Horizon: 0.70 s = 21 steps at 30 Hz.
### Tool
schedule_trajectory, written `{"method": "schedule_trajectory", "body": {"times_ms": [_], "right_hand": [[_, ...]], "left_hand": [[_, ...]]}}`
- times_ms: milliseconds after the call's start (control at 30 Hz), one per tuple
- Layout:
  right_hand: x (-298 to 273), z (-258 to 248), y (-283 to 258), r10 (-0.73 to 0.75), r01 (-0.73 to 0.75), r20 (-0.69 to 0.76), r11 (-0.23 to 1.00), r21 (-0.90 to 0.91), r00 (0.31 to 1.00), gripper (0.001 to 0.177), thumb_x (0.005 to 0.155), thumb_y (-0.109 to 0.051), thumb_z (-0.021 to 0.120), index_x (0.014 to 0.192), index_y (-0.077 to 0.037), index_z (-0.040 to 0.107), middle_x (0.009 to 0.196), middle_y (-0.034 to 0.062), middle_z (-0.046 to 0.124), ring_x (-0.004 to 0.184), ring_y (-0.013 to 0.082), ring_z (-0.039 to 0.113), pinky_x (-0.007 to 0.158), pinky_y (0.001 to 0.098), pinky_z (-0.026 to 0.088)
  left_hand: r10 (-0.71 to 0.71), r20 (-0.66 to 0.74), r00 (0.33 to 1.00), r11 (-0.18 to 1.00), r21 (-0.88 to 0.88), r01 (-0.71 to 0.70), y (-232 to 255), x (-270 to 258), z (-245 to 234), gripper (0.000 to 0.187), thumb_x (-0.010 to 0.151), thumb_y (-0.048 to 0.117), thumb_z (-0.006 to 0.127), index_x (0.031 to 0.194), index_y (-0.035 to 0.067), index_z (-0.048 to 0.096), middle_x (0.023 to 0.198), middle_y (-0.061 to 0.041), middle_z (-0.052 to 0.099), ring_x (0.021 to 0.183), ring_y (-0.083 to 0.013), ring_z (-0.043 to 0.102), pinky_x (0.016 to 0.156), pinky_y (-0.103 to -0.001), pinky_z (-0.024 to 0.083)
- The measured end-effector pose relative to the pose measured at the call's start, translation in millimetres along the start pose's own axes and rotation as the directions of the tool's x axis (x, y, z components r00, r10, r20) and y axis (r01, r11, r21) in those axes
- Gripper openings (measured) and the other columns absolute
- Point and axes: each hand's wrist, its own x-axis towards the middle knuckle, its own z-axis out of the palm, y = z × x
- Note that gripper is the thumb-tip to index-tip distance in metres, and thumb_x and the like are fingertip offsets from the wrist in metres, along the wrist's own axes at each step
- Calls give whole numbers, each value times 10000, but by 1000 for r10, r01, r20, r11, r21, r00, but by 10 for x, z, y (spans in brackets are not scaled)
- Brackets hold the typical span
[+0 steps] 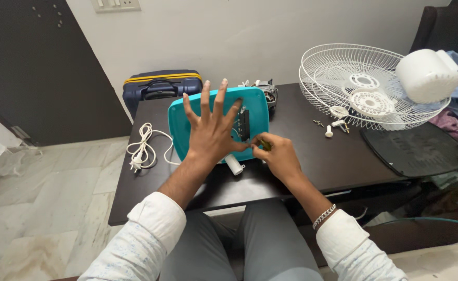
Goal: The person uses a screwdriver to adjust screws and components inside a teal plastic housing. They connect wires to a small white cylindrical component and continue tightening screws on the housing.
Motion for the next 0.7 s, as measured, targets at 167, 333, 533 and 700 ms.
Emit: {"method": "schedule_trajectory", "body": {"times_ms": [167, 333, 533, 700], "right_hand": [[-13, 5, -42, 58, -58, 37, 998, -14, 998, 212, 815, -149, 739, 1000, -47, 757, 712, 119, 710, 580, 159, 656, 568, 324, 521], [-25, 15, -109, 64, -63, 23, 997, -46, 998, 223, 820, -165, 738, 1016, -62, 757, 743, 120, 727, 592, 170, 676, 581, 332, 528], [-27, 67, -132, 44, -44, 13, 999, -25, 999, 217, 823, -162, 736, 1014, -64, 765, 763, 124, 740, 649, 168, 708, 626, 327, 549], [-2, 72, -106, 71, -71, 11, 997, -4, 997, 225, 814, -135, 720, 1014, -41, 764, 727, 110, 723, 606, 150, 674, 592, 312, 535]], "left_hand": [[-10, 28, 1000, 1000, 10, 10, 5, 9, 9, 1229, 375, 764, 887, 1458, 278, 565, 1621, -133, 224, 1504, -428, 142, 1115, -815, 68], [-8, 9, 1000, 1000, 11, 8, 20, -2, 56, 1195, 420, 764, 884, 1465, 284, 559, 1622, -134, 221, 1492, -412, 178, 1122, -805, 82], [2, -16, 1000, 1000, 14, -2, 22, -13, 115, 1133, 452, 789, 862, 1438, 311, 573, 1600, -136, 248, 1479, -408, 211, 1135, -791, 83], [8, -52, 999, 1000, 15, -7, 21, -23, 134, 1082, 488, 773, 862, 1430, 317, 587, 1602, -135, 262, 1475, -406, 223, 1140, -776, 89]]}}
